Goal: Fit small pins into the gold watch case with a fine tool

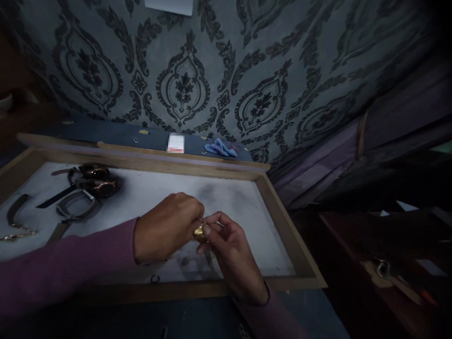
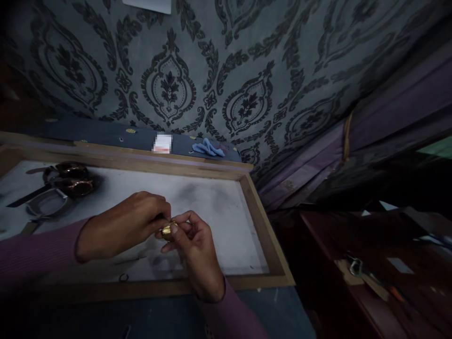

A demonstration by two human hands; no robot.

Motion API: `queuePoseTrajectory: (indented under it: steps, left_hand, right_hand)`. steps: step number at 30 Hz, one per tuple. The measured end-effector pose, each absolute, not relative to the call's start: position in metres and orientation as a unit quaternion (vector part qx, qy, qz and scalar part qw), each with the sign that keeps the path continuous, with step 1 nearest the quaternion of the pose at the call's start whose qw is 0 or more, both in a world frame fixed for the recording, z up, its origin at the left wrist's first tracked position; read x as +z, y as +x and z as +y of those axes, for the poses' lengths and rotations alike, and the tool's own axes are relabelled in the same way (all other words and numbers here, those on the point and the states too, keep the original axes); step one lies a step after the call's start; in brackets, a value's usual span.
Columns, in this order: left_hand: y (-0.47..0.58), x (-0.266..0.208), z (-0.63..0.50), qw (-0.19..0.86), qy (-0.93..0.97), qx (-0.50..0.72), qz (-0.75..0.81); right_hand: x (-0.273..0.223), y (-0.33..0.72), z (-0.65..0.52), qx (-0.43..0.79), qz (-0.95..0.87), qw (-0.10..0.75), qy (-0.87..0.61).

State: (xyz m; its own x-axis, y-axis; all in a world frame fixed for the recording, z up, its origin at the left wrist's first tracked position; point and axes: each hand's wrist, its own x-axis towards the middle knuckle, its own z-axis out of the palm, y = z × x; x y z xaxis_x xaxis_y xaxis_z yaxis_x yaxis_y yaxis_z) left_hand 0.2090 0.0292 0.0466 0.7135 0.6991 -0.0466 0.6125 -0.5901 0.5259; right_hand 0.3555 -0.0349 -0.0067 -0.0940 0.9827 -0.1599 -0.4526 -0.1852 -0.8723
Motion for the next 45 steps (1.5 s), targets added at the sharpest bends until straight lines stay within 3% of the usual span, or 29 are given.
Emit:
queuePoseTrajectory:
  steps: [10,18,39,45]
  left_hand:
    - [0.215,0.060,0.034,0.211,0.917,-0.001,0.338]
    - [0.218,0.071,0.035,0.235,0.904,-0.053,0.353]
    - [0.215,0.059,0.040,0.256,0.921,-0.049,0.289]
    - [0.211,0.053,0.038,0.286,0.896,0.015,0.340]
  right_hand:
    - [-0.008,0.355,-0.036,0.638,-0.360,0.533,-0.424]
    - [-0.008,0.356,-0.037,0.641,-0.378,0.515,-0.426]
    - [-0.012,0.354,-0.039,0.655,-0.390,0.483,-0.432]
    - [-0.010,0.354,-0.038,0.635,-0.397,0.498,-0.437]
